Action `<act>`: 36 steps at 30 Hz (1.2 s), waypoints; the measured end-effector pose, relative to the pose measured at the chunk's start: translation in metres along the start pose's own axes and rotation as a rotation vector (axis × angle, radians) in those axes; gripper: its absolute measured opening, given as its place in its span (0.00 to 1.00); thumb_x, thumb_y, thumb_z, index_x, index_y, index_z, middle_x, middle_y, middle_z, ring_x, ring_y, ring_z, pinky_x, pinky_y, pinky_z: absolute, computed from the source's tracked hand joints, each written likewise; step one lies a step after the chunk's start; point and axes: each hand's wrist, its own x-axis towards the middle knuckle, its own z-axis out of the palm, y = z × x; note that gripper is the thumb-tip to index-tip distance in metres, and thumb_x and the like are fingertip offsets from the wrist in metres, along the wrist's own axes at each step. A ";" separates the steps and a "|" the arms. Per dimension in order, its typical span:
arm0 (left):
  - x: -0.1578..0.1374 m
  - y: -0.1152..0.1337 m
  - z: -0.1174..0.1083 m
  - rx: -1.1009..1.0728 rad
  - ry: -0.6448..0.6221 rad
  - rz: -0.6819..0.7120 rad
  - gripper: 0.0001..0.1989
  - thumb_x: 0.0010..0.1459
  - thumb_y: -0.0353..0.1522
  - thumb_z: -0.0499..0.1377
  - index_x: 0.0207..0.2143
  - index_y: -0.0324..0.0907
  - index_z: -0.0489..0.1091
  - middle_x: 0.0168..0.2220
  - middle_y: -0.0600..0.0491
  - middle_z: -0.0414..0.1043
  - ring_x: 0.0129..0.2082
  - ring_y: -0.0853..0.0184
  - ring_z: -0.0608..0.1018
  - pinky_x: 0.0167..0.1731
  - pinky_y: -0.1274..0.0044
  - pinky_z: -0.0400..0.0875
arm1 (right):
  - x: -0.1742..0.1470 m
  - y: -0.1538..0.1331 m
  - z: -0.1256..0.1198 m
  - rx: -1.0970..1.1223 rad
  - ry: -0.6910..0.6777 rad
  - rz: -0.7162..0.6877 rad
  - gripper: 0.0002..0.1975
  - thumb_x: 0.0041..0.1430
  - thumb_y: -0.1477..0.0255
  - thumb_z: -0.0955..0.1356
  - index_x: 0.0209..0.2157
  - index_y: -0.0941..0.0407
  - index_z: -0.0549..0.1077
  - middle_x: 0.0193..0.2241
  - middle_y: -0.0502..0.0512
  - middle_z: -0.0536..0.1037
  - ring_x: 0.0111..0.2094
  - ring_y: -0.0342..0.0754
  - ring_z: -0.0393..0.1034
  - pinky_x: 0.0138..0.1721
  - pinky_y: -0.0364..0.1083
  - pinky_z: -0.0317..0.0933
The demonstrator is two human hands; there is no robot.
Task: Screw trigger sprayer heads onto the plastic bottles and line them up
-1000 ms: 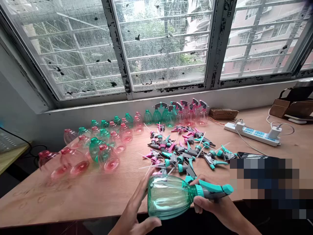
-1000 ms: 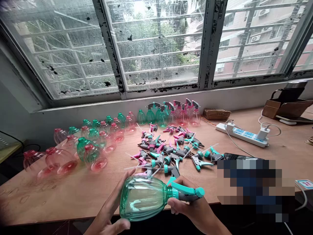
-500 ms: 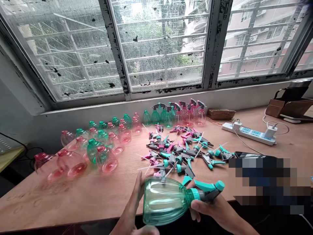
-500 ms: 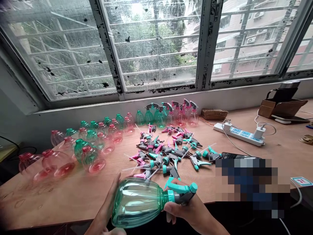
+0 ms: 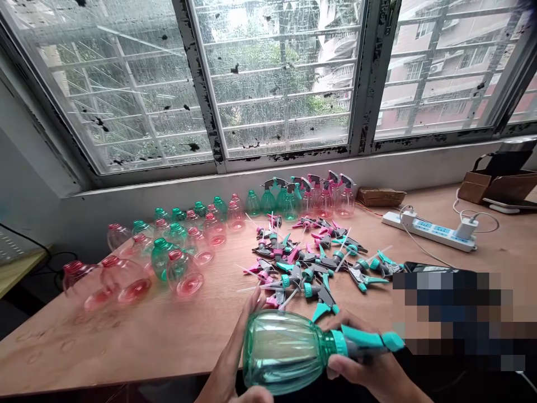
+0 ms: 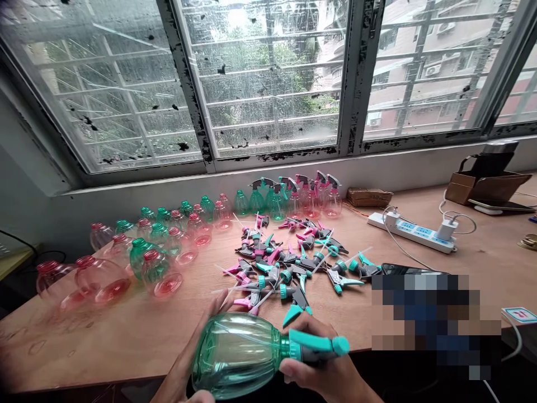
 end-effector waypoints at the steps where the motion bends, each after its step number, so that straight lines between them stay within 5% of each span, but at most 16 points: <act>1: 0.001 0.001 -0.002 0.021 -0.004 -0.007 0.53 0.58 0.59 0.59 0.76 0.53 0.38 0.76 0.42 0.48 0.73 0.41 0.59 0.69 0.50 0.54 | 0.000 -0.001 0.001 -0.020 0.009 0.003 0.20 0.52 0.60 0.82 0.37 0.56 0.76 0.22 0.50 0.81 0.23 0.44 0.75 0.27 0.41 0.66; 6: 0.004 0.001 -0.001 0.315 0.083 0.265 0.32 0.72 0.36 0.55 0.73 0.63 0.48 0.78 0.52 0.44 0.74 0.50 0.58 0.67 0.57 0.64 | 0.010 0.008 0.009 0.205 -0.011 0.202 0.25 0.55 0.49 0.77 0.33 0.57 0.71 0.20 0.54 0.82 0.14 0.43 0.72 0.16 0.39 0.62; 9: 0.002 0.001 0.002 0.414 0.122 0.340 0.33 0.74 0.31 0.51 0.72 0.69 0.44 0.78 0.56 0.40 0.75 0.52 0.56 0.67 0.57 0.63 | 0.015 0.018 0.013 0.311 0.007 0.332 0.27 0.55 0.46 0.75 0.29 0.56 0.69 0.16 0.52 0.79 0.10 0.40 0.66 0.11 0.36 0.55; 12: -0.001 0.001 0.001 0.300 0.119 0.175 0.48 0.63 0.51 0.60 0.75 0.61 0.34 0.79 0.50 0.37 0.76 0.44 0.50 0.70 0.52 0.54 | 0.010 0.021 0.010 0.222 0.037 0.168 0.24 0.54 0.50 0.77 0.32 0.55 0.71 0.18 0.51 0.81 0.15 0.44 0.72 0.16 0.40 0.63; 14: -0.001 0.001 -0.004 0.176 0.091 0.041 0.55 0.56 0.61 0.57 0.76 0.54 0.34 0.78 0.46 0.40 0.75 0.42 0.50 0.71 0.52 0.48 | 0.005 0.018 0.006 0.033 0.071 -0.025 0.19 0.52 0.58 0.81 0.36 0.54 0.76 0.22 0.52 0.83 0.21 0.48 0.77 0.24 0.44 0.69; 17: 0.001 0.002 -0.009 0.072 0.024 -0.041 0.45 0.62 0.59 0.52 0.75 0.53 0.45 0.77 0.47 0.46 0.75 0.43 0.53 0.72 0.54 0.48 | 0.002 0.011 0.001 -0.193 0.076 -0.185 0.18 0.46 0.66 0.83 0.37 0.52 0.80 0.25 0.53 0.84 0.25 0.51 0.77 0.27 0.46 0.69; 21: 0.002 0.003 -0.005 0.089 0.038 0.008 0.40 0.66 0.48 0.59 0.74 0.62 0.44 0.77 0.52 0.48 0.75 0.47 0.54 0.72 0.56 0.51 | 0.007 0.011 0.008 0.012 0.068 0.033 0.21 0.57 0.52 0.77 0.31 0.56 0.76 0.21 0.55 0.82 0.21 0.50 0.77 0.23 0.45 0.69; 24: 0.000 0.000 0.000 0.126 0.049 0.171 0.36 0.69 0.40 0.58 0.73 0.68 0.45 0.78 0.55 0.43 0.76 0.49 0.51 0.70 0.54 0.54 | 0.011 0.018 0.012 0.199 0.102 0.221 0.28 0.61 0.44 0.71 0.28 0.56 0.70 0.16 0.52 0.78 0.11 0.43 0.68 0.13 0.39 0.57; 26: -0.001 -0.002 0.002 0.059 0.051 0.151 0.44 0.65 0.45 0.61 0.74 0.64 0.39 0.78 0.51 0.40 0.76 0.46 0.48 0.70 0.50 0.52 | 0.009 0.021 0.011 0.180 0.105 0.177 0.27 0.59 0.44 0.72 0.29 0.55 0.70 0.16 0.50 0.77 0.11 0.41 0.65 0.13 0.38 0.55; 29: -0.002 -0.007 -0.002 -0.127 0.037 0.002 0.61 0.51 0.58 0.66 0.75 0.57 0.32 0.78 0.45 0.40 0.76 0.41 0.46 0.70 0.48 0.45 | 0.001 0.018 0.004 -0.082 0.117 -0.059 0.21 0.50 0.52 0.80 0.35 0.53 0.78 0.23 0.55 0.81 0.22 0.52 0.75 0.23 0.47 0.70; 32: -0.001 -0.011 -0.010 -0.172 -0.002 -0.120 0.53 0.52 0.56 0.66 0.74 0.57 0.47 0.76 0.48 0.51 0.75 0.39 0.50 0.70 0.49 0.48 | -0.002 0.009 -0.004 -0.335 0.186 -0.212 0.19 0.45 0.60 0.83 0.39 0.50 0.84 0.31 0.59 0.85 0.34 0.63 0.79 0.36 0.54 0.74; 36: 0.000 -0.018 -0.015 -0.062 -0.039 -0.132 0.48 0.55 0.44 0.71 0.73 0.62 0.51 0.75 0.51 0.53 0.74 0.42 0.56 0.69 0.50 0.56 | 0.007 0.004 -0.009 -0.218 0.001 -0.064 0.17 0.53 0.54 0.79 0.34 0.53 0.84 0.24 0.55 0.82 0.27 0.54 0.77 0.30 0.48 0.71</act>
